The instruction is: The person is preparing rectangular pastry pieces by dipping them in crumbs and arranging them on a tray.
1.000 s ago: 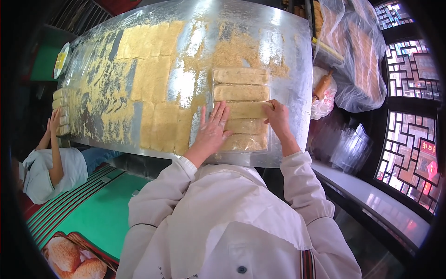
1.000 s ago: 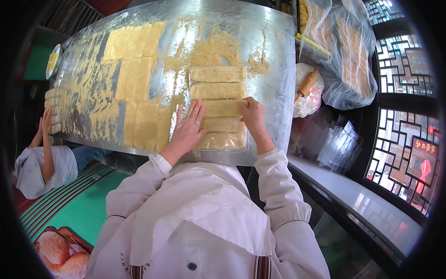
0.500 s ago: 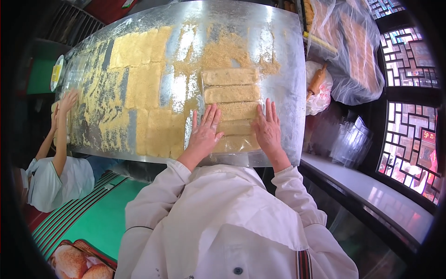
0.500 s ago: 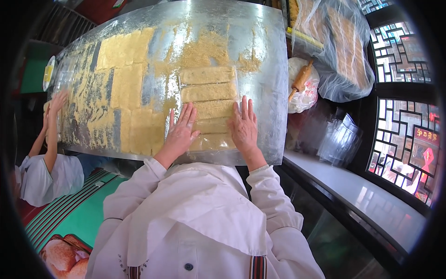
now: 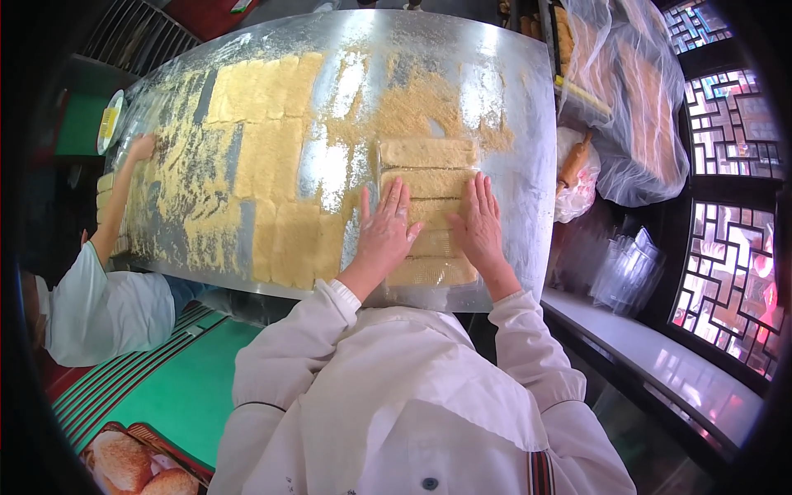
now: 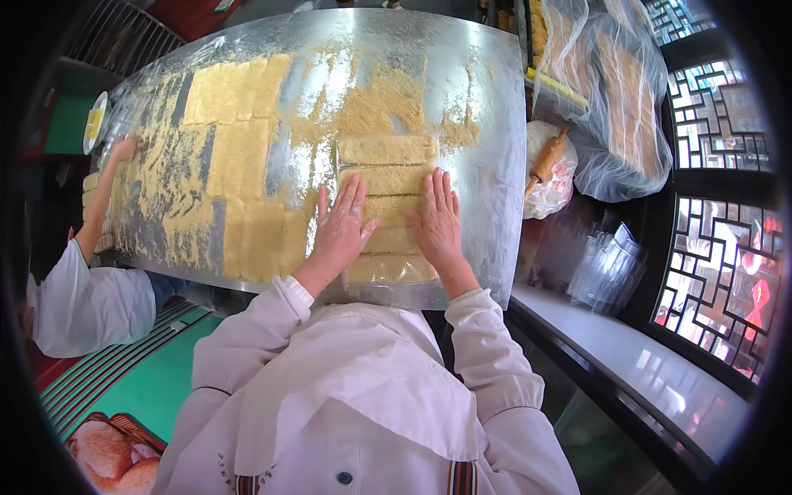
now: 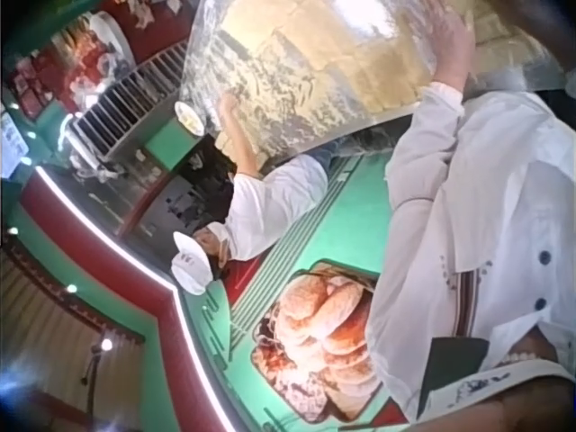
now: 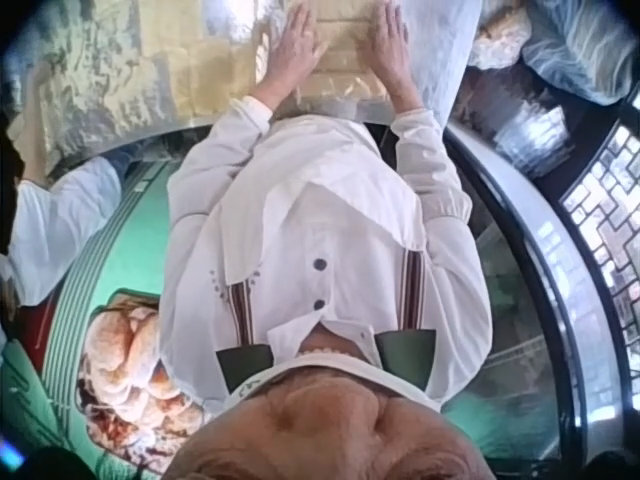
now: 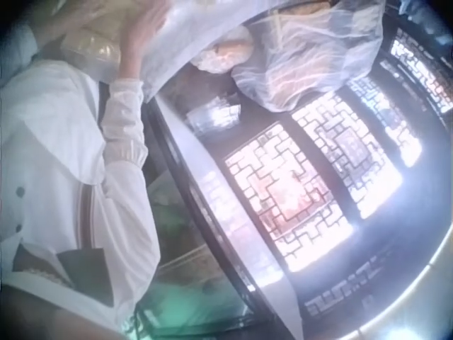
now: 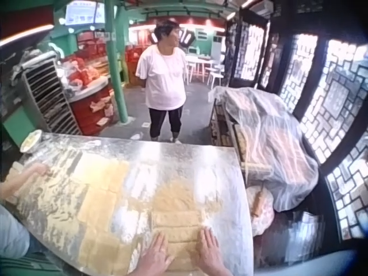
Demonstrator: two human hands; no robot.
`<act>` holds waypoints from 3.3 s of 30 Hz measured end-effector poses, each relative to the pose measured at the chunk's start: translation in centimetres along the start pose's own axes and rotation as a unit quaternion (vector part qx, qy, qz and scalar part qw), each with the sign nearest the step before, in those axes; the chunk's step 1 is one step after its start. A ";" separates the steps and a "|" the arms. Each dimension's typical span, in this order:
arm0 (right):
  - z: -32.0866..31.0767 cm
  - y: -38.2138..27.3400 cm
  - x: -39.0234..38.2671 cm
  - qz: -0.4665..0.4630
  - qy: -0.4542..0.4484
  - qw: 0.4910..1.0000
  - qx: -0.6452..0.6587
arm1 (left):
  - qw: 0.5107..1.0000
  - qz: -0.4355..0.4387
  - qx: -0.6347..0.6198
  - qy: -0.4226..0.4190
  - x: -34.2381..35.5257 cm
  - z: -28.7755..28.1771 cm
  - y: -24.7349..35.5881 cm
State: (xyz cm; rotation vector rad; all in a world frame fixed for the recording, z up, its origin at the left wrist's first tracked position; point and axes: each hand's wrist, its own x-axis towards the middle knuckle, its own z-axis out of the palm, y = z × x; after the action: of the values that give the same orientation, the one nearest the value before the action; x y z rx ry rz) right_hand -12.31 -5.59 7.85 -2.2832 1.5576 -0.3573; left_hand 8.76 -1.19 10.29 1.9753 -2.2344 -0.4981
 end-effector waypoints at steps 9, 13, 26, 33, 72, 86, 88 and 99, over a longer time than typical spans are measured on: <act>-0.8 -0.6 5.7 -0.023 0.085 0.995 0.044 | 0.993 0.042 -0.071 0.080 7.3 1.5 -2.8; 1.6 -1.0 6.7 -0.014 0.007 1.000 -0.024 | 0.997 0.017 -0.037 0.064 6.3 1.2 -3.0; 0.0 -2.0 6.2 0.040 0.043 0.998 -0.002 | 0.996 0.029 -0.026 0.082 6.6 0.9 -2.9; -0.1 -1.9 3.4 0.049 0.019 0.998 -0.035 | 0.995 0.051 -0.030 0.080 7.0 0.8 -2.2; 10.3 -16.5 4.0 -0.167 -0.156 0.969 0.097 | 0.950 -0.028 -0.280 0.134 -16.3 0.1 -10.8; 14.4 -18.4 5.6 -0.150 -0.131 0.980 0.008 | 0.935 -0.026 -0.306 0.176 -18.9 0.7 -16.9; 13.8 -18.7 6.0 -0.030 -0.262 0.964 0.035 | 0.933 -0.023 -0.304 0.190 -18.4 0.6 -17.0; 14.6 -18.5 6.1 -0.067 -0.216 0.973 0.053 | 0.927 -0.038 -0.303 0.216 -17.8 1.2 -15.7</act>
State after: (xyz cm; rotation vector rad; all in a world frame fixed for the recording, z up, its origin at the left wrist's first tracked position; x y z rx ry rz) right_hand 11.29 -2.94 2.52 -2.2001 1.1440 0.0283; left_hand 25.71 14.96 6.38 1.6411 -1.5057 -0.5997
